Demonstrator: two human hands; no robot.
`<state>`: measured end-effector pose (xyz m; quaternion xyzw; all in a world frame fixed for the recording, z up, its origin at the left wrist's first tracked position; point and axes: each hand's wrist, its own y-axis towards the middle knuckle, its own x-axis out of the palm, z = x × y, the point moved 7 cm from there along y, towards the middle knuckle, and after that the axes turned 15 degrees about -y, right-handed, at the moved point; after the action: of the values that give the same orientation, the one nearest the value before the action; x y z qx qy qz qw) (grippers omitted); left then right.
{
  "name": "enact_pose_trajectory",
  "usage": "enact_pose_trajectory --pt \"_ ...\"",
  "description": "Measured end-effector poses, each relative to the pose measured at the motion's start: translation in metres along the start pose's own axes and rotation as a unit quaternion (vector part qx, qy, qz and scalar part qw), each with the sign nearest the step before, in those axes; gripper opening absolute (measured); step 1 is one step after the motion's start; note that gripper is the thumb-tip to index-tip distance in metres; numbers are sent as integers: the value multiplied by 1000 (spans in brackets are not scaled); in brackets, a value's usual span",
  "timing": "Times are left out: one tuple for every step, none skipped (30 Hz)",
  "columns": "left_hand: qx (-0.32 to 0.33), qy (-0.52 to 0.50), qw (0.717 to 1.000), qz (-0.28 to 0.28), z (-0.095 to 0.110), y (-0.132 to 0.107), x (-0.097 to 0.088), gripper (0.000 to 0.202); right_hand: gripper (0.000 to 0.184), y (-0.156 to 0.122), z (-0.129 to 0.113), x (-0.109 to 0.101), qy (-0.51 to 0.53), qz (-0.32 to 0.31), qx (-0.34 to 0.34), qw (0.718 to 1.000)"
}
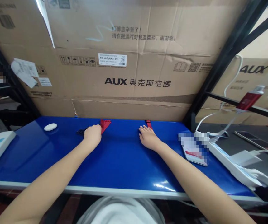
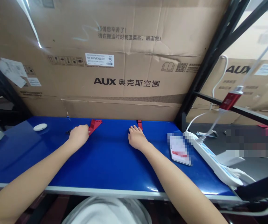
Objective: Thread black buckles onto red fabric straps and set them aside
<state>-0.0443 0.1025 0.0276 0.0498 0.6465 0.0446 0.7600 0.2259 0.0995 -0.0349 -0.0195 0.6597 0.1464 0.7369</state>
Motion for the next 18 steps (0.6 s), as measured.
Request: enact_pose_trajectory --pt "-5 3 1000 5 -2 2 -2 29 55 0 0 0 0 -1 0 1000" --pt "-6 7 1000 16 -4 3 -4 29 55 0 0 1 1 -2 1 1000" --pt "-2 11 999 31 -5 5 -6 29 55 0 0 1 3 -3 1 1000" --pt "10 14 999 50 -5 6 -8 29 54 1 1 1 5 -4 3 1000" --pt "30 16 997 68 -3 6 -9 29 54 1 1 1 8 -4 4 1000" --pt "60 18 994 84 2 6 -10 30 53 1 1 1 12 -1 4 1000" --pt "98 18 990 98 8 4 -9 31 52 0 1 0 16 6 3 1000" --pt "144 16 984 108 16 2 -8 31 51 0 0 -3 20 19 -2 1000" --pt "196 12 974 115 25 -2 -6 31 51 -1 -2 -7 26 38 -12 999" --pt "250 10 961 118 35 -7 -3 30 51 -3 -6 -13 33 64 -29 997" --pt "305 10 945 119 45 -13 1 30 50 -6 -11 -20 43 96 -52 993" --pt "356 12 927 118 55 -19 5 29 50 -10 -17 -27 54 130 -78 987" --pt "403 16 908 113 64 -25 11 28 50 -14 -23 -35 67 161 -105 979" --pt "443 22 890 107 71 -31 17 27 50 -18 -30 -42 80 187 -133 970" --pt "478 29 872 101 78 -37 23 27 50 -22 -38 -47 89 206 -160 961" --pt "508 35 855 95 83 -42 28 26 50 -26 -45 -51 96 218 -186 953" --pt "532 38 841 89 88 -47 34 25 50 -30 -52 -53 99 224 -210 947" --pt "552 37 829 81 92 -52 39 24 50 -32 -58 -54 99 224 -230 942"
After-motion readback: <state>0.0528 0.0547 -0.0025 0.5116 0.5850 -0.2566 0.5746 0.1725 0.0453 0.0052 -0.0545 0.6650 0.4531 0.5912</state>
